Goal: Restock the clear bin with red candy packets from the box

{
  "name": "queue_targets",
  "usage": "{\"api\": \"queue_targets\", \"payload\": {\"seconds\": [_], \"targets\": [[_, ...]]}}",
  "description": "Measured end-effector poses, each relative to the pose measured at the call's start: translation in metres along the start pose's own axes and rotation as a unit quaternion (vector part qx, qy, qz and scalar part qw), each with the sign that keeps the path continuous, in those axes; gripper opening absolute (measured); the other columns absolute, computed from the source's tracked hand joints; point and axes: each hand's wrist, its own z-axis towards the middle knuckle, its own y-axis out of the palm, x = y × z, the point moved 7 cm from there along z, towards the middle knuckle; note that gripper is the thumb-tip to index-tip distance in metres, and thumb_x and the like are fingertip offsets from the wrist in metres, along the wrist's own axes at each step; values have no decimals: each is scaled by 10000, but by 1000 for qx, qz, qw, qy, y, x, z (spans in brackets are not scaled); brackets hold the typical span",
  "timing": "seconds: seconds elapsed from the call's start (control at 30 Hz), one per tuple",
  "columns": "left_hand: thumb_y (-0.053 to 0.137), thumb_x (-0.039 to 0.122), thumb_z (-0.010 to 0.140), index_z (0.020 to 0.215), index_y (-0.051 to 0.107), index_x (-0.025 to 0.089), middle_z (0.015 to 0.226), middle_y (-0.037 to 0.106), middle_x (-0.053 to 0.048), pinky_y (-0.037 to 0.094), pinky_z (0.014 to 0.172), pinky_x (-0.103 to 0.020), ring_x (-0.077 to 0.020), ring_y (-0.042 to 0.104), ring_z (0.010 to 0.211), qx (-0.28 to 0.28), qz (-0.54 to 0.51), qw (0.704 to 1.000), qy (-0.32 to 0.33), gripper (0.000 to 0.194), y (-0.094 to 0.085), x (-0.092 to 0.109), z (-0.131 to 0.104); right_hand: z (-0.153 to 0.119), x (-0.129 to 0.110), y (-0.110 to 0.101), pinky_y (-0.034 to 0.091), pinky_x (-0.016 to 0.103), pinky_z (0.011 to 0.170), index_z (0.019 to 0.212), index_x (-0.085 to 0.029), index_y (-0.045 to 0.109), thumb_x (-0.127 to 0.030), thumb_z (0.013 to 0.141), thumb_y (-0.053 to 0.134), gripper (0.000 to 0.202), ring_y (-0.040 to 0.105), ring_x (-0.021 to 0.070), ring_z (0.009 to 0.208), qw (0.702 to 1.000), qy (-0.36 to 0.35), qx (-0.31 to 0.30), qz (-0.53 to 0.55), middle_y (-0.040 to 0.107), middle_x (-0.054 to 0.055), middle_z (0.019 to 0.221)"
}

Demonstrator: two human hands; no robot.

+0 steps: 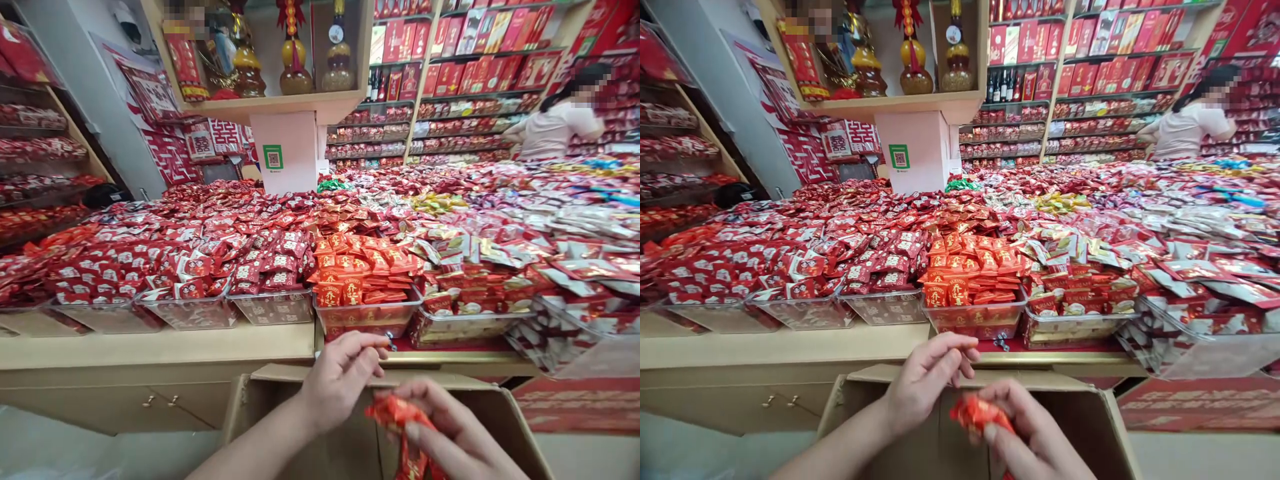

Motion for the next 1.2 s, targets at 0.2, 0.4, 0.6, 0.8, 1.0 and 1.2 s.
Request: {"api": "queue_targets", "payload": {"seconds": [0.2,0.4,0.6,0.8,1.0,1.2], "targets": [[598,331,734,943,644,142,979,614,-95,453,777,-269,-179,570,886,3,-14,999,-38,285,-2,-3,5,18,-23,-9,481,250,595,918,-201,571,-360,723,607,254,559,129,655,986,-34,114,113,608,33,839],[625,365,700,783,669,105,676,654,-41,426,562,-200,-101,541,592,79,-69,986,-129,276,-13,-24,8,24,-10,-8,482,236,457,729,-185,515,-403,728,592,231,506,99,511,965,-29,185,185,570,-6,683],[608,359,717,712,638,106,563,621,-18,434,503,-217,-111,553,502,80,-131,979,-132,254,-6,-24,9,20,-3,-9,446,212,424,685,-186,494,-419,742,571,252,502,108,501,950,-21,232,206,556,-3,604],[639,344,694,831,629,106,729,663,-56,462,589,-231,-126,589,612,101,-142,977,-122,275,-3,-24,5,22,3,-20,438,230,456,920,-212,472,-360,734,609,274,540,116,502,939,-21,207,273,593,-12,656],[620,228,713,1146,494,174,811,655,-39,462,598,-216,-106,580,640,-55,-80,984,-149,454,16,-21,-1,22,6,-30,365,164,392,781,-177,503,-358,698,649,247,476,70,441,942,-3,216,256,554,-30,570],[536,211,760,1188,482,220,788,651,-31,473,542,-206,-104,576,563,-102,73,990,-66,431,20,-10,-4,21,15,-25,299,127,361,777,-177,503,-362,689,659,258,422,35,383,922,30,213,321,517,-58,501]]}}
